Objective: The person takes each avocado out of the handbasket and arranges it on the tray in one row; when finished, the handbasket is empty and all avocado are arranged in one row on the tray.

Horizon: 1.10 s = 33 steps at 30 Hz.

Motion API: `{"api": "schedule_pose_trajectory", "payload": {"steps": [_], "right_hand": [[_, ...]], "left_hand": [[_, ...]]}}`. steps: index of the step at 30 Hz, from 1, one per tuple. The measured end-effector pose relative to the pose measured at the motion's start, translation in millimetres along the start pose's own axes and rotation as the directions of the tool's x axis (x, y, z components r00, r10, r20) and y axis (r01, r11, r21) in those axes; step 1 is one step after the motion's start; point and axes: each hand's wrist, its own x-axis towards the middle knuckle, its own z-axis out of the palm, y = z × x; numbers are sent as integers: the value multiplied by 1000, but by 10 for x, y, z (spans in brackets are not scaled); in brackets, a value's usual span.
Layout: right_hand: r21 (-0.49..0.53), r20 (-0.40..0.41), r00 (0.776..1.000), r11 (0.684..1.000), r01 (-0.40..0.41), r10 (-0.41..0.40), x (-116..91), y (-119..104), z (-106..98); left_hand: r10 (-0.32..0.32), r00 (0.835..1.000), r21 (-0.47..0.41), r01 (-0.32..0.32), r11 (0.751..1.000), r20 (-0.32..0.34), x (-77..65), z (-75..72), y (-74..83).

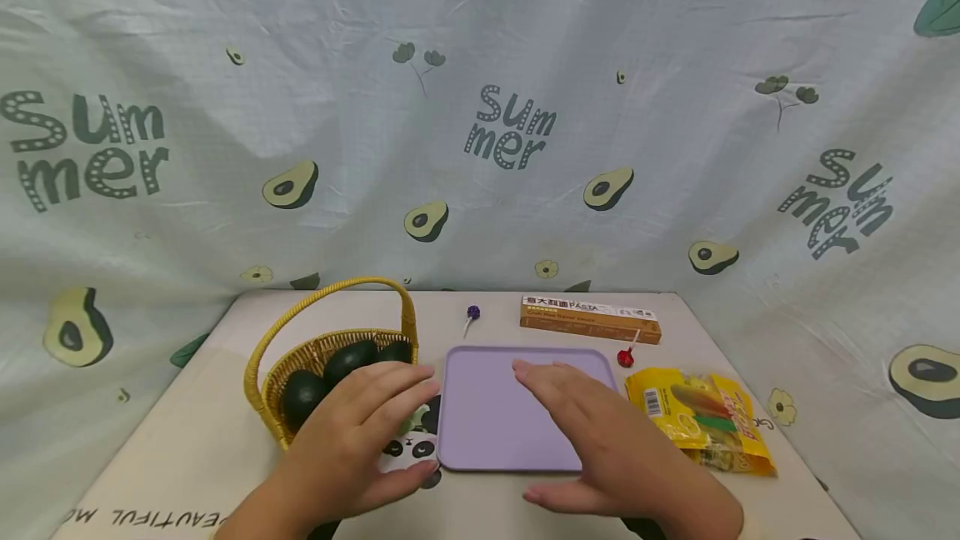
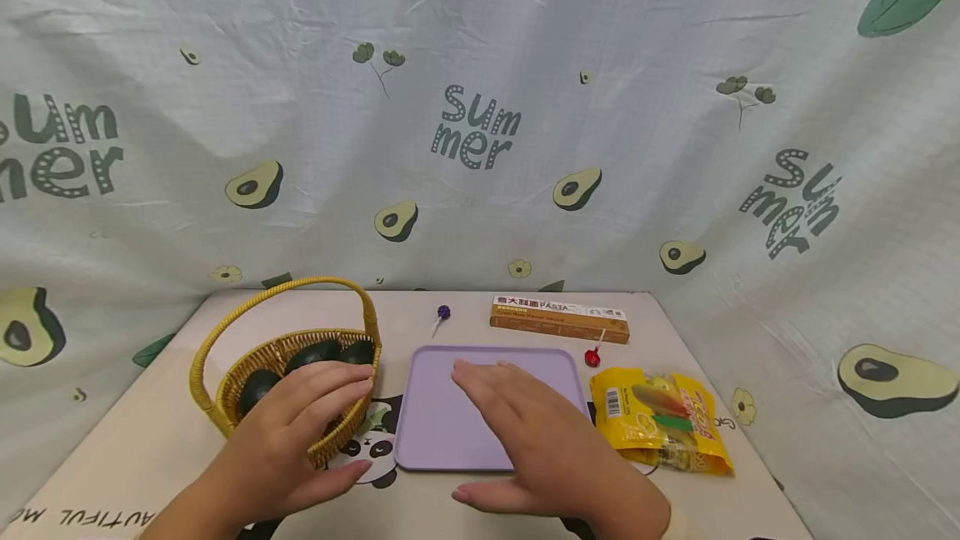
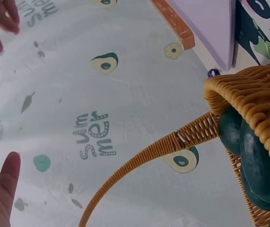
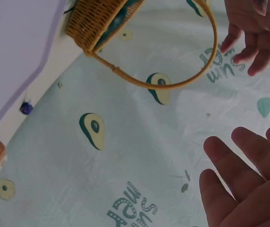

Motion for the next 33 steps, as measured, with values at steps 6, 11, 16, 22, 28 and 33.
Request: {"api": "schedule_pose_trajectory", "payload": {"steps": [6, 11, 16, 22, 28, 33], "right_hand": [[83, 33, 998, 995, -63, 61, 69, 33, 54], [141, -40, 999, 990, -29, 34, 148, 81, 146], [185, -102, 994, 983, -5, 24, 215, 133, 262], [234, -93, 992, 971, -57, 80, 294, 138, 399], [295, -62, 990, 950, -106, 130, 410, 143, 533], [318, -71, 988, 942, -110, 139, 505, 183, 622]], "left_hand": [[13, 994, 1, -13, 1000, -109, 32, -55, -23], [23, 986, 50, -15, 999, -168, 44, -89, -73], [-31, 981, 63, 44, 997, -194, 31, -103, -118], [-100, 969, 95, 124, 988, -225, 2, -98, -156], [-178, 946, 84, 208, 975, -271, -72, -144, -223], [-208, 914, 107, 259, 960, -349, -98, -171, -278]]}}
